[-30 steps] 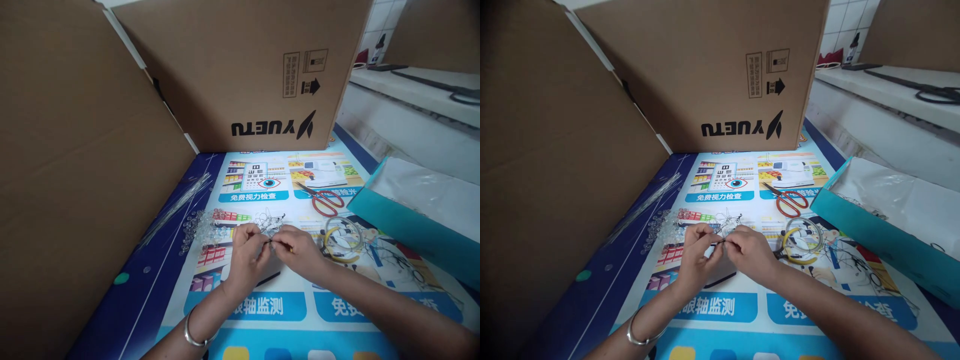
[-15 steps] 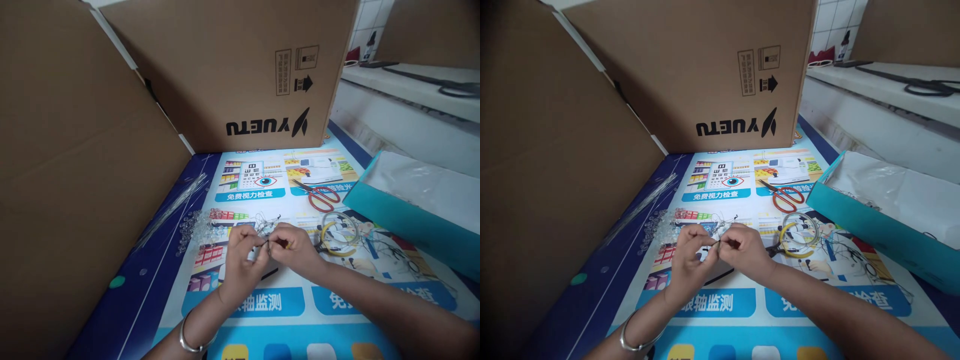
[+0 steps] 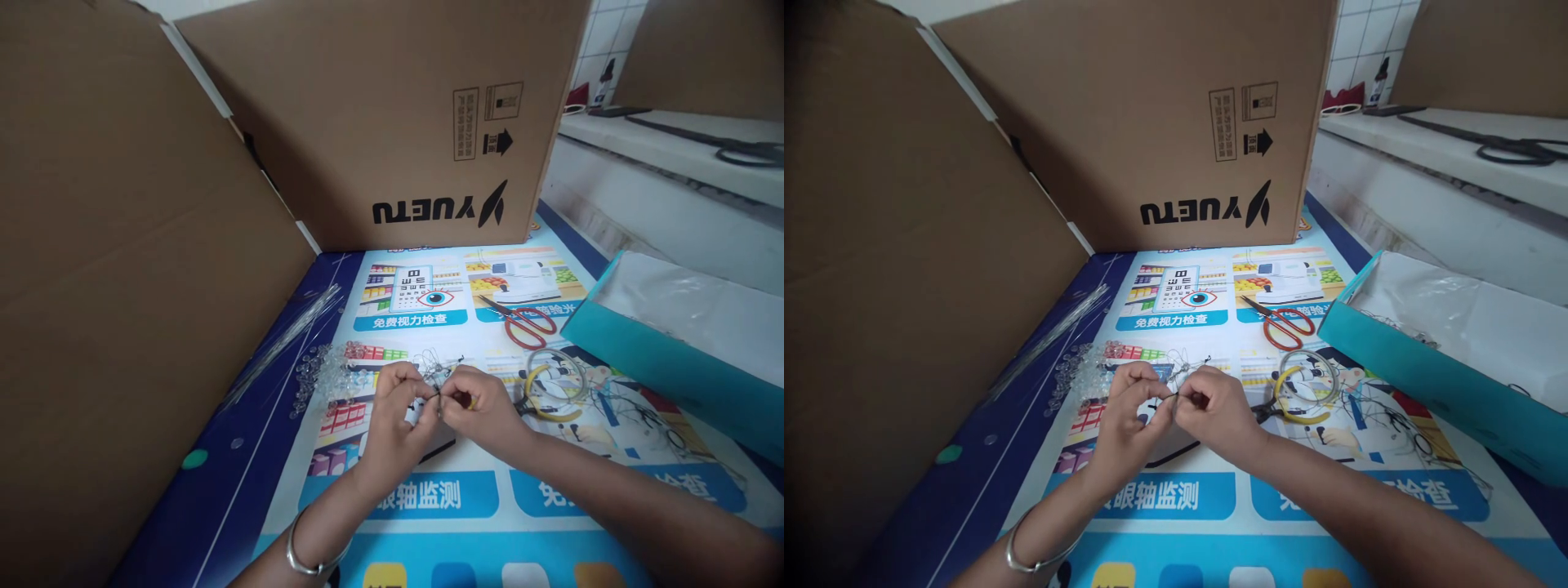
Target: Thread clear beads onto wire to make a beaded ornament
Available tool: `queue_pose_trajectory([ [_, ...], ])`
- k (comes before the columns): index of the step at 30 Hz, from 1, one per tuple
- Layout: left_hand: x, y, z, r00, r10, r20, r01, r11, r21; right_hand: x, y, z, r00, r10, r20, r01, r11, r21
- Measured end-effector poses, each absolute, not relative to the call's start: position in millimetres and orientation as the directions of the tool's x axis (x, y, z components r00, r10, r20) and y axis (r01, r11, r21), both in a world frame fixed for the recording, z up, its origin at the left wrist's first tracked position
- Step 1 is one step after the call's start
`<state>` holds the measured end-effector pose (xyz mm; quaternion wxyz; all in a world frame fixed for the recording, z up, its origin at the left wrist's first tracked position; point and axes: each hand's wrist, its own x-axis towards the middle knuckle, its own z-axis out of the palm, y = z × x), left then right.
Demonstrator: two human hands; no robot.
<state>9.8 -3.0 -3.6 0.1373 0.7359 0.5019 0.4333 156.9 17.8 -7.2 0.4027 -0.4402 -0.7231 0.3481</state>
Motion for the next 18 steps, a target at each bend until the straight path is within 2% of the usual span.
queue_pose_trajectory([
  [4,8,0,2,0.110,0.946,0.306,0.481,-0.320,0.816,157,18,-5,-0.284,0.922,0.264,0.348,0.356,-0.867],
  [7,5,3,-3,0.154,0.964,0.215,0.384,-0.259,0.886,157,18,-5,-0.283,0.915,0.287,0.378,0.382,-0.843],
  [12,3,5,-9,0.163,0.971,0.176,0.325,-0.221,0.919,161,16,-6,-0.333,0.892,0.308,0.426,0.433,-0.794],
  [18,5,3,-8,0.151,0.969,0.195,0.345,-0.237,0.908,162,13,-1,-0.372,0.885,0.281,0.482,0.443,-0.756],
])
